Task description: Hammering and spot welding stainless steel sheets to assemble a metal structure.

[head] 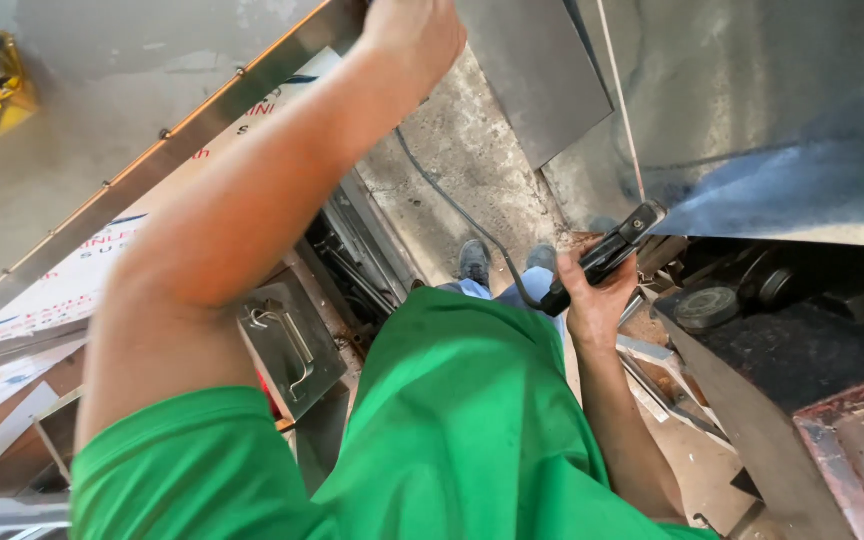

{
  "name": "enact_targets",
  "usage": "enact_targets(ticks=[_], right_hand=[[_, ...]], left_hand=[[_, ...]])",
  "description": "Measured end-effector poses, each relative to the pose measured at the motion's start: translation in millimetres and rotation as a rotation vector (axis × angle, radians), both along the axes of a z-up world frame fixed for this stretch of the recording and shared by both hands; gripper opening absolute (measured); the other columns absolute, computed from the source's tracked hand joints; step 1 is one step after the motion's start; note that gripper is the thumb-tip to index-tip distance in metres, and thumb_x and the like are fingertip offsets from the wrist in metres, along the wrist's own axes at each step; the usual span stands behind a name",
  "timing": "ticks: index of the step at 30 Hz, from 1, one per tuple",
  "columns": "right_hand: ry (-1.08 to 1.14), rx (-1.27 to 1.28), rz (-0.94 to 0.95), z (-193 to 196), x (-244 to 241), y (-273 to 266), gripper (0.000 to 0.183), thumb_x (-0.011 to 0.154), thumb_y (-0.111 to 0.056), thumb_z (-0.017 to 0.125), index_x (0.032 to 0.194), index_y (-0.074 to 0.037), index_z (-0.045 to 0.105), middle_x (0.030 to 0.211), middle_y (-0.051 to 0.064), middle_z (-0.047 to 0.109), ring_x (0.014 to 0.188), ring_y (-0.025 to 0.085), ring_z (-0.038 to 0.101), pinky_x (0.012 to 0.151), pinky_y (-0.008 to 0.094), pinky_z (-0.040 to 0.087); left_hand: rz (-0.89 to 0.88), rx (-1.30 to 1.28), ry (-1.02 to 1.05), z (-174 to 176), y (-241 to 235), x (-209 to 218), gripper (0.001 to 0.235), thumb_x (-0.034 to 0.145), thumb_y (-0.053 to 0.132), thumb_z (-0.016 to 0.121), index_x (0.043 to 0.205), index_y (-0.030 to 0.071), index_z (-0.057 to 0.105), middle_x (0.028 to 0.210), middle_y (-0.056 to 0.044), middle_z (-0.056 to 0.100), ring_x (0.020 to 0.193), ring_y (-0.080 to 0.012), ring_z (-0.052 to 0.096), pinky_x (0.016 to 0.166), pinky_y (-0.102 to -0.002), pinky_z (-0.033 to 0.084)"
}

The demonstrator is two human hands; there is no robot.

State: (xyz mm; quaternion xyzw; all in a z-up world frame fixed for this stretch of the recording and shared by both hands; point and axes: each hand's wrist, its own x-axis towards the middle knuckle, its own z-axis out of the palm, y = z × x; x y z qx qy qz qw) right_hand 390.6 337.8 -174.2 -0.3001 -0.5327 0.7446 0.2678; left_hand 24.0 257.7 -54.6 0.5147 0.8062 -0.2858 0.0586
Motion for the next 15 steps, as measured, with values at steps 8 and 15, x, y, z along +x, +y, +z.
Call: enact_targets(ticks=[8, 15], right_hand=[[-0.052, 0.039, -0.026, -14, 24, 6, 0.043, 0.085, -0.008, 0.086, 0.112, -0.003, 0.054, 0.091, 0.005, 0.062, 0.073, 0.016, 0.065, 0.068, 0.031, 0.056], [-0.073, 0.003, -0.027, -9, 19, 11, 0.041, 0.084, -0.009, 0.084, 0.111, -0.005, 0.053, 0.086, 0.005, 0.062, 0.065, 0.016, 0.063, 0.06, 0.031, 0.055]], left_hand=[[0.098, 0.022, -0.052, -207, 14, -3, 0.03, 0.092, 0.019, 0.062, 0.119, 0.012, 0.073, 0.118, -0.006, 0.071, 0.111, -0.0304, 0.065, 0.088, -0.061, 0.044], [0.158, 0.366, -0.205, -195, 1, 39, 0.02, 0.095, 0.017, 0.059, 0.108, 0.014, 0.074, 0.113, -0.008, 0.071, 0.111, -0.0305, 0.066, 0.092, -0.053, 0.049]])
